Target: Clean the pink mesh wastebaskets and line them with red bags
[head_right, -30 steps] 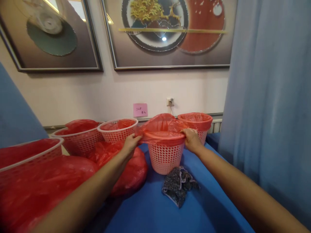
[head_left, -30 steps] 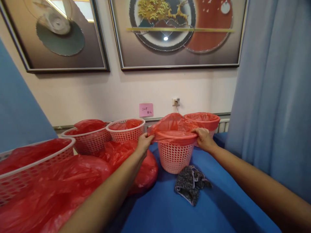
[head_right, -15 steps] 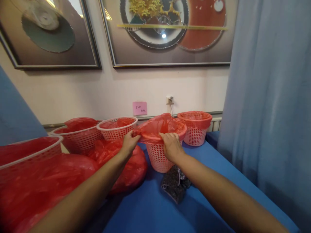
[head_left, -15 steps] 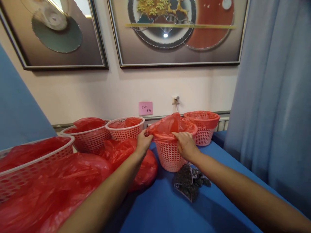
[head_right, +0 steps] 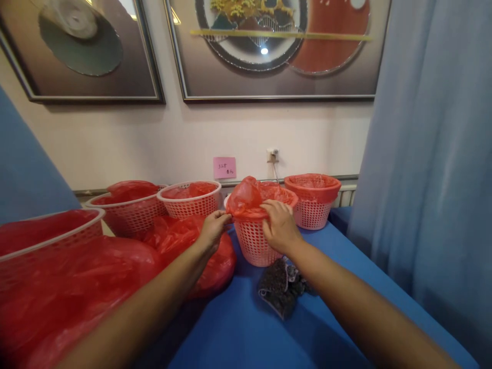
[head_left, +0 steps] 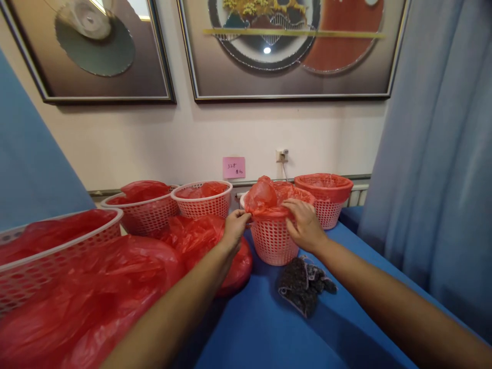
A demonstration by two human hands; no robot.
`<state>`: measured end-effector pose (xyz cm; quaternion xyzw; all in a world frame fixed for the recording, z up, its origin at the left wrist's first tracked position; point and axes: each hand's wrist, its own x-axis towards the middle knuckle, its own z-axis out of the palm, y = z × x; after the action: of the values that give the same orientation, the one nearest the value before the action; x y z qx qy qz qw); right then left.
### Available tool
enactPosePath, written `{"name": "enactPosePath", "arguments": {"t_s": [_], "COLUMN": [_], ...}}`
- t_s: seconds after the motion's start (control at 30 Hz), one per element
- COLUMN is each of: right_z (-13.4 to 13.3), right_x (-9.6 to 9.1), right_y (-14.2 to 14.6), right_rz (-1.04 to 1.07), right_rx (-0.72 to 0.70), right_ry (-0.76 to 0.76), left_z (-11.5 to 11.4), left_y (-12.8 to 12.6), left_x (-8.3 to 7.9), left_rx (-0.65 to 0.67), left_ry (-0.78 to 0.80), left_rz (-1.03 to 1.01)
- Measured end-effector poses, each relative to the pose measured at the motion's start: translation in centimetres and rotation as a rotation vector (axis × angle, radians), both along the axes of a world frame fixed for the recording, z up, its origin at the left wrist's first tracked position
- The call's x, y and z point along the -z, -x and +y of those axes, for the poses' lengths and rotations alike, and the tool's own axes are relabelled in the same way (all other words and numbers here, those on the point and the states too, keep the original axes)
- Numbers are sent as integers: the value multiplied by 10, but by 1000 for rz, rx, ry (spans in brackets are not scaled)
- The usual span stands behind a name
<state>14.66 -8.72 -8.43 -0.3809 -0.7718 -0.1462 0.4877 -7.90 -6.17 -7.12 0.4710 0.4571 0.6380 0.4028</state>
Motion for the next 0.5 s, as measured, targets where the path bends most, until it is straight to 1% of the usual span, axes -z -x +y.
{"name": "enactPosePath", "arguments": {"t_s": [0.03, 0.1, 0.17, 0.23, 0.33, 0.4, 0.5], "right_z": [-3, -3, 1, 7, 13, 15, 18], "right_x": [-1, -2, 1, 6, 11, 13, 14], "right_y": [10, 25, 32, 31, 22, 16, 9], "right_rz": [-13, -22, -24, -41, -91, -110, -100], "right_rx": [-4, 34, 85, 98, 75, 70, 78], "right_ry": [13, 62, 110, 119, 83, 70, 66], "left_z": [0, 1, 1, -1, -4, -7, -12], "left_y": [-1, -1, 1, 5, 9, 9, 6], "left_x": [0, 0, 0, 2, 6, 7, 3], "left_rx": [4, 7, 5, -2, 13, 53, 150], "left_ry": [6, 20, 45, 83, 163, 214, 251], "left_rz": [-22, -72, -135, -204, -302, -368, -478]}}
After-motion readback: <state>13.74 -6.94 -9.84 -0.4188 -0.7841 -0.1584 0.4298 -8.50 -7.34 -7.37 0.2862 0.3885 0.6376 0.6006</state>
